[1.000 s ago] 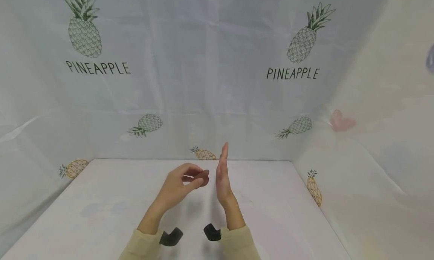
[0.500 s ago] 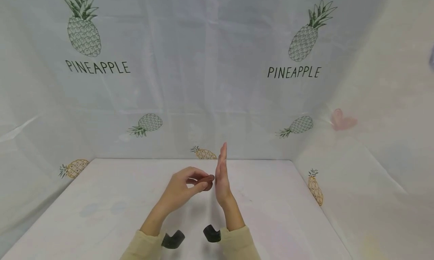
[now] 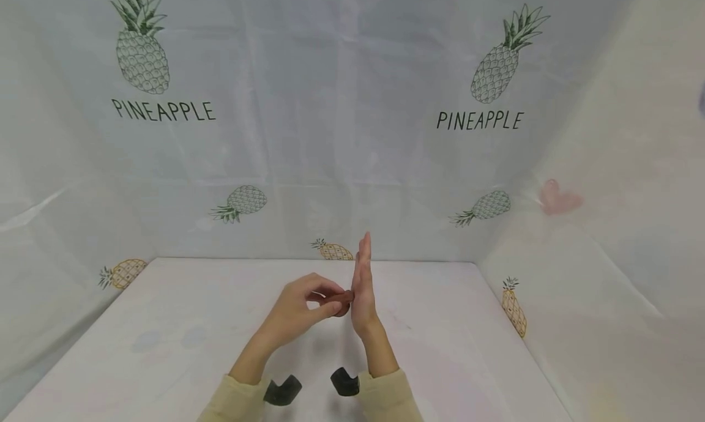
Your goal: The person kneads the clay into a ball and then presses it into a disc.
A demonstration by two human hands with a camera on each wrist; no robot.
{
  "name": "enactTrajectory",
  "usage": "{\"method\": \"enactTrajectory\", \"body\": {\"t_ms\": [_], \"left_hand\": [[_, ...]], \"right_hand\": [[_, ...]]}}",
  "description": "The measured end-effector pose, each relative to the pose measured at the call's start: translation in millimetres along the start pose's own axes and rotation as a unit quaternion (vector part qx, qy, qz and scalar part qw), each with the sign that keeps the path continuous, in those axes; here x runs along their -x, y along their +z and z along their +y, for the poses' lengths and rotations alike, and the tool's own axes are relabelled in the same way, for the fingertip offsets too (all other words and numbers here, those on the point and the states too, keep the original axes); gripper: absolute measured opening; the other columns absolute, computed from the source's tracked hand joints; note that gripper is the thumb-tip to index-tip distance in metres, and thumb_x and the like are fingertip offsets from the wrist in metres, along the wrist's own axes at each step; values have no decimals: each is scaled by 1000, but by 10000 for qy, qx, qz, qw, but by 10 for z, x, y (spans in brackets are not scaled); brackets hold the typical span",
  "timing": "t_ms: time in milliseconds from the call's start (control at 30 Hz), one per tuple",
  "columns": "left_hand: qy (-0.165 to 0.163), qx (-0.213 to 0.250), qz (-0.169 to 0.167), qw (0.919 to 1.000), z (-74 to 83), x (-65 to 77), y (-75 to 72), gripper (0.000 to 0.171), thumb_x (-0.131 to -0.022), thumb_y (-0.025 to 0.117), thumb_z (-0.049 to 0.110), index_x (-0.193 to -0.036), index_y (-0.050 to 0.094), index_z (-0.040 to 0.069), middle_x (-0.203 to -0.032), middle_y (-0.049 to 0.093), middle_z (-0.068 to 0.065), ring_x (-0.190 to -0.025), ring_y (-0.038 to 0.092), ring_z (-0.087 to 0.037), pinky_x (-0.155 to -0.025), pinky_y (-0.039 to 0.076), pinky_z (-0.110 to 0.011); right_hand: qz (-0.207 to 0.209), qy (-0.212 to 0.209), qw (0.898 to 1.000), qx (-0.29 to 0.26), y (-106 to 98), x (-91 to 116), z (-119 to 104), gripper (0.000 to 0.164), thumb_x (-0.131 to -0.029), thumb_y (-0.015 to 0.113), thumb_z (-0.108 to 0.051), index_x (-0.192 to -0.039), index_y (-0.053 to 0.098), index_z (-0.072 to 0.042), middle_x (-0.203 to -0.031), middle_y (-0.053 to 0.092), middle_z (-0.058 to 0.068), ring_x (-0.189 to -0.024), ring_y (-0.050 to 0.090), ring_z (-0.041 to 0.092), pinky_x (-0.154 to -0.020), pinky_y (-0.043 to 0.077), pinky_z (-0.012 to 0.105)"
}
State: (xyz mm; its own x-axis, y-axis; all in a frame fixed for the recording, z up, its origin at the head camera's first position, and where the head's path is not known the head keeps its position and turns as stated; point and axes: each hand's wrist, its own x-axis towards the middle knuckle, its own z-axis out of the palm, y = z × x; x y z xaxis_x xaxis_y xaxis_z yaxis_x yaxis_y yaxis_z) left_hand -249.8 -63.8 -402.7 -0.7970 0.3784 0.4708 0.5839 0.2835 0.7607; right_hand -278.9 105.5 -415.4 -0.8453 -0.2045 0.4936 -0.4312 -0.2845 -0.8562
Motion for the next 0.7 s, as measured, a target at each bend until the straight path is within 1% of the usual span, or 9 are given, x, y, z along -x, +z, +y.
{"method": "enactTrajectory", "body": {"t_ms": [167, 333, 433, 533, 700], "left_hand": [[10, -30, -76, 10000, -1, 0, 17, 21, -96, 84, 21, -116, 78, 25, -106, 71, 13, -99, 67, -10, -85, 61, -29], [147, -20, 77, 9999, -9, -1, 66, 21, -96, 83, 19, -115, 77, 24, -106, 71, 13, -98, 66, -10, -83, 61, -28], [229, 75, 268, 9994, -9, -7, 117, 14, -98, 81, 22, -111, 76, 22, -105, 71, 11, -96, 67, -10, -82, 61, -28], [254, 78, 562, 9981, -3, -11, 169, 8, -101, 77, 26, -106, 75, 20, -103, 71, 9, -92, 67, -9, -79, 60, -27], [178, -57, 1107, 9937, 2, -7, 250, 9, -106, 70, 26, -104, 74, 18, -98, 71, 8, -86, 65, -8, -75, 57, -27]], "right_hand": [[38, -8, 10000, -5, 12, 2, -7, 70, -108, 13, -67, -168, -13, -44, -177, -16, -6, -163, -19, 29, -119, -16, 77], [149, -52, 9998, -114, 30, 8, -21, 69, -109, 12, -66, -169, -13, -42, -178, -13, -5, -163, -16, 28, -119, -14, 78], [257, -107, 9994, -219, 51, 13, -38, 69, -109, 12, -65, -169, -12, -41, -178, -11, -4, -164, -13, 29, -119, -13, 78], [310, -168, 9990, -268, 75, 17, -50, 68, -109, 12, -63, -169, -12, -40, -178, -10, -3, -164, -12, 29, -118, -12, 79], [385, -204, 9985, -321, 122, 24, -48, 68, -110, 12, -62, -170, -11, -40, -178, -9, -3, -164, -11, 31, -120, -11, 78]]}}
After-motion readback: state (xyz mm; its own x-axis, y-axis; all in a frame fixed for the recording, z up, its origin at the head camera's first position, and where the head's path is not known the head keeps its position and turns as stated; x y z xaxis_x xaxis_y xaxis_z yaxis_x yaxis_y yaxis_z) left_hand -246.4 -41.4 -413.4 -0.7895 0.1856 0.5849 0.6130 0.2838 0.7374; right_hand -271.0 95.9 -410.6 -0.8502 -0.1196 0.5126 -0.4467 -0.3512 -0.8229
